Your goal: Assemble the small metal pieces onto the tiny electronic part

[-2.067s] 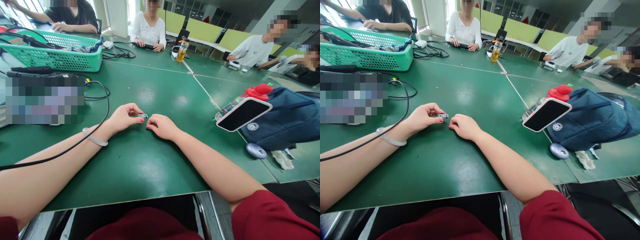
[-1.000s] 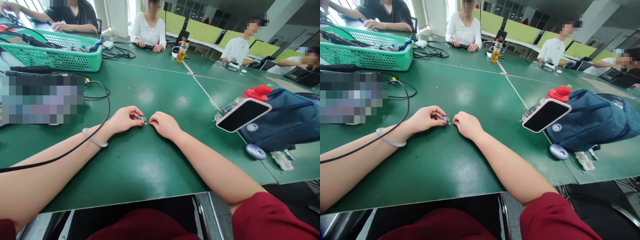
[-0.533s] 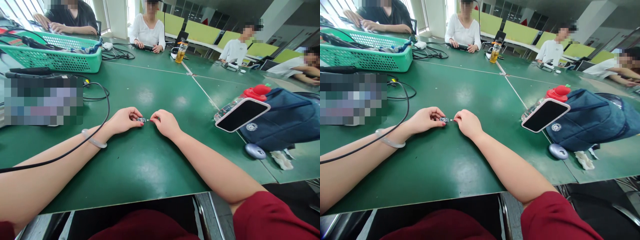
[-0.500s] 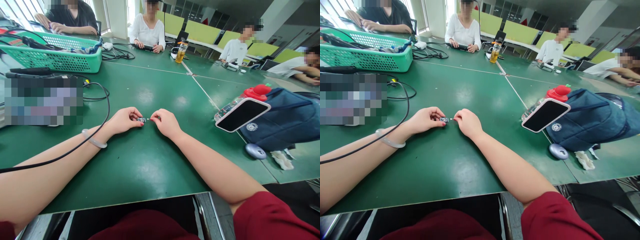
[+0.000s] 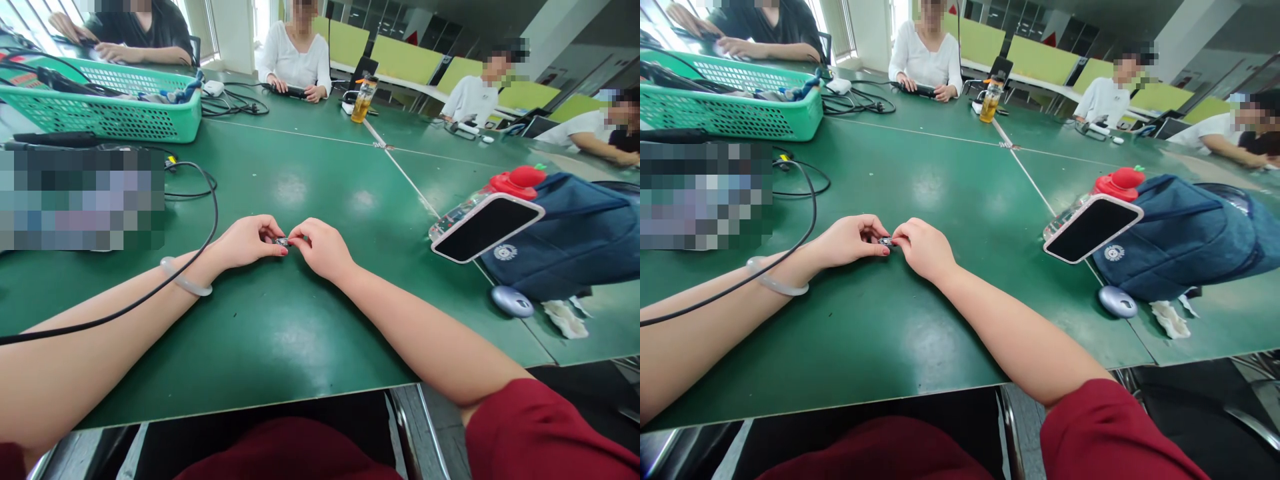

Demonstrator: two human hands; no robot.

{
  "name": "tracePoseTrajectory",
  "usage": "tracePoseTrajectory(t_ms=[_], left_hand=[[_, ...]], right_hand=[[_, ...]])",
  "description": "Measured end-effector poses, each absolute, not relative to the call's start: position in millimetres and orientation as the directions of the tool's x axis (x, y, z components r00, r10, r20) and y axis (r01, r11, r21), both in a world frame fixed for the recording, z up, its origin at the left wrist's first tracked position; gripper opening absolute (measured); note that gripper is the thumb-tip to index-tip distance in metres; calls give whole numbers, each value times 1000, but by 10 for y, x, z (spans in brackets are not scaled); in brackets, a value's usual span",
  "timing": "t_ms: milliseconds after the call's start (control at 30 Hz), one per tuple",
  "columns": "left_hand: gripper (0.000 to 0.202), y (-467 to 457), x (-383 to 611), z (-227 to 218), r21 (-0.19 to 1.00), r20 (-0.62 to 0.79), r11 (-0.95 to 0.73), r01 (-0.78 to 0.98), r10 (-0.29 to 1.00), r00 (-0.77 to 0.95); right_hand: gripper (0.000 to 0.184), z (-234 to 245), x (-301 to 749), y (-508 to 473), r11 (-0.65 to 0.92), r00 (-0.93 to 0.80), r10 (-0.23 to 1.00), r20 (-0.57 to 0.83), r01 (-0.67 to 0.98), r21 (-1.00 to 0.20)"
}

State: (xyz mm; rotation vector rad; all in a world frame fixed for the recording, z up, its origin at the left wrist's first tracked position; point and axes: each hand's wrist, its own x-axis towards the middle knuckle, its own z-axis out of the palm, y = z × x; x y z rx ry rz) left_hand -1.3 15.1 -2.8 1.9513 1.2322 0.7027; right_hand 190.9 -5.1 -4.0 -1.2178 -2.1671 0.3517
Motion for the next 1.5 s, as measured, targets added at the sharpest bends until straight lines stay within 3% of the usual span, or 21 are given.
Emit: tracePoseTrajectory(t_ms=[367, 567, 700, 1500], left_hand=[[35, 142, -20, -30, 830, 97, -287, 478, 918, 383], [31, 124, 11, 3, 888, 107, -256, 381, 923, 370], [31, 118, 26, 20, 909, 109, -247, 337, 919, 379], [30, 71, 55, 49, 894, 72, -221, 390, 930, 361]], right_hand=[[13, -46, 1956, -41, 555, -366, 828, 425, 647, -523], [25, -59, 1982, -36, 530, -368, 846, 385, 663, -529], [19, -44, 1963, -47, 530, -385, 846, 368, 670, -519], [17, -59, 1942, -60, 546, -397, 835, 382, 688, -478]])
